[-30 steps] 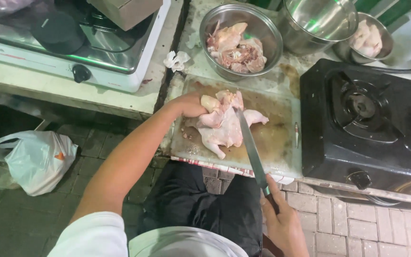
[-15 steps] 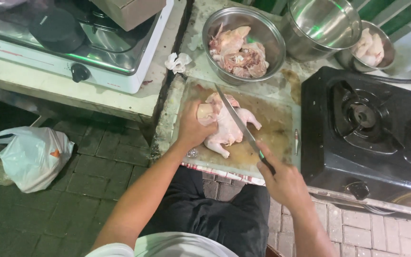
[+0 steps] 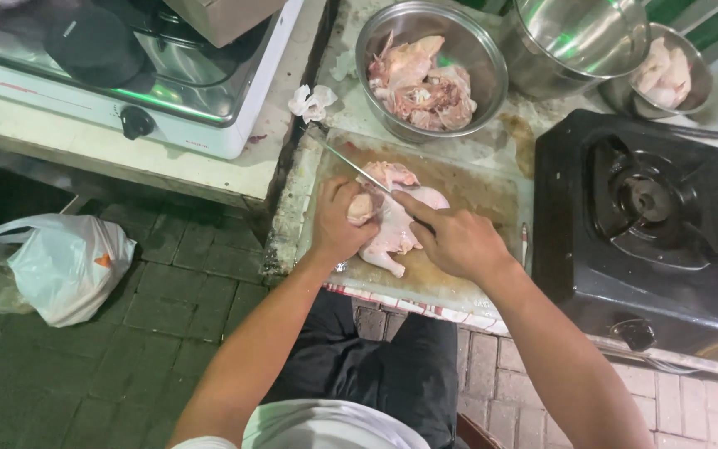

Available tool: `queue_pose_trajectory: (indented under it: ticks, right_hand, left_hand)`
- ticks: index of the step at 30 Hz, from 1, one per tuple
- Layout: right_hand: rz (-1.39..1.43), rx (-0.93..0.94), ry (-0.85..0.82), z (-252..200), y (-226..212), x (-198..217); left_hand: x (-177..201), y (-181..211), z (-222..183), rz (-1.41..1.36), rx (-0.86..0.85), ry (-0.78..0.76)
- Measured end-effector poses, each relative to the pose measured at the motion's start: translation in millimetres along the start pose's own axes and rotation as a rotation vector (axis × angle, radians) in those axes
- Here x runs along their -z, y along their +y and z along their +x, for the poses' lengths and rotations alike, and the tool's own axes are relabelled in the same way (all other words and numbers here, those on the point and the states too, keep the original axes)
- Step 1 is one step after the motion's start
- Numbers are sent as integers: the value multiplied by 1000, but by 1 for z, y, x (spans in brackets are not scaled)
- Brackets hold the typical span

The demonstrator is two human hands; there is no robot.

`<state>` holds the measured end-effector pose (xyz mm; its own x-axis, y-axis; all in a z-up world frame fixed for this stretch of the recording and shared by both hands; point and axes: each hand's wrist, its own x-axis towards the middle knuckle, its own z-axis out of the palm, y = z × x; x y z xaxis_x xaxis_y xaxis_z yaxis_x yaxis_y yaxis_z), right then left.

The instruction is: The person is butchering and cutting raw chicken pieces on a cutting board using a large knife.

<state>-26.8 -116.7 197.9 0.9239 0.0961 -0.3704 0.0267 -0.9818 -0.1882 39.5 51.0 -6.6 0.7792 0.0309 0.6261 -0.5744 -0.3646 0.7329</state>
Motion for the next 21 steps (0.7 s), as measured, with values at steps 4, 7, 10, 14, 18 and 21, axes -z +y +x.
queue_pose_trajectory:
  ticks: [4,7,10,14,18,21]
  right_hand:
    - [7,83,55,2,14,-7]
    - [-21,89,53,2,10,-5]
    - [-125,89,22,3,4,1]
    - [-148,126,33,11,2,0]
    - [-204,162,96,12,10,-10]
    - [-130,129,122,8,26,-28]
  left_hand:
    - [2,7,5,-2,-69,34]
    - [0,5,7,31,-105,56]
    - [2,12,8,32,-119,65]
    - [3,17,7,56,-151,70]
    - [2,18,10,82,-162,104]
    - [-1,10,7,83,-169,112]
